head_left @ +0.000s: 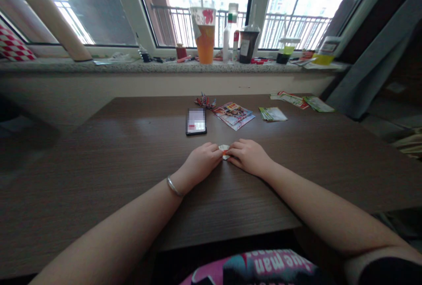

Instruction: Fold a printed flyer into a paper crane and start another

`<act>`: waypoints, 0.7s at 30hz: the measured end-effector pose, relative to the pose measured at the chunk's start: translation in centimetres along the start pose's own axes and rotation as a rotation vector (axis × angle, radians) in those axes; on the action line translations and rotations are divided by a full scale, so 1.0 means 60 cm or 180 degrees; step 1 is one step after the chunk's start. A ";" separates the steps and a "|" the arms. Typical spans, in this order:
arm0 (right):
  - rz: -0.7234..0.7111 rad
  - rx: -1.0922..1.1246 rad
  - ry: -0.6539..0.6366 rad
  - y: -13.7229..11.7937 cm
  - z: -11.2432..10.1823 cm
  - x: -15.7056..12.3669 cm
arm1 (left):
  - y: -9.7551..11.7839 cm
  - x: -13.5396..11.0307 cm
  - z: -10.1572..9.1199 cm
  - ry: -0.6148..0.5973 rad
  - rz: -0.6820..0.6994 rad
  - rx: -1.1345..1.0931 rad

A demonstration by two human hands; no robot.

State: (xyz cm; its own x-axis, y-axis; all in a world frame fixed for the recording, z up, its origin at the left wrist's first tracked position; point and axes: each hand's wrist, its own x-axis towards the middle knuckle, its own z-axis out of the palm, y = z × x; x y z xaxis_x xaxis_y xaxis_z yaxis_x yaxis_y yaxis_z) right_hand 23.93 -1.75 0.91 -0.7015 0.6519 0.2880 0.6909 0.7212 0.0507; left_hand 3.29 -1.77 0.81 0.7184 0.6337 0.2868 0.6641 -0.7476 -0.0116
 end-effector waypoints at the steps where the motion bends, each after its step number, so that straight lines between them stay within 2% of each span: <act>1: -0.0008 0.0006 -0.0002 -0.001 0.000 0.000 | 0.000 0.000 0.000 -0.0004 0.0003 0.0000; 14: -0.0157 -0.0240 0.0092 -0.011 0.003 0.000 | 0.002 -0.002 0.000 0.0021 0.0015 0.0020; 21: -0.0183 -0.0348 0.0005 -0.017 -0.003 0.001 | 0.001 0.001 -0.004 0.0059 -0.0008 -0.0114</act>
State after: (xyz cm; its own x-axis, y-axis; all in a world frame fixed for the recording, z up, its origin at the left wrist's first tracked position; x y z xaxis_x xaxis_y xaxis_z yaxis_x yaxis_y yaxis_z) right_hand 23.20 -2.47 1.03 -0.7403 0.6097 0.2831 0.6645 0.7274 0.1710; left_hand 3.30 -1.84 1.06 0.7127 0.6320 0.3044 0.6577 -0.7529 0.0234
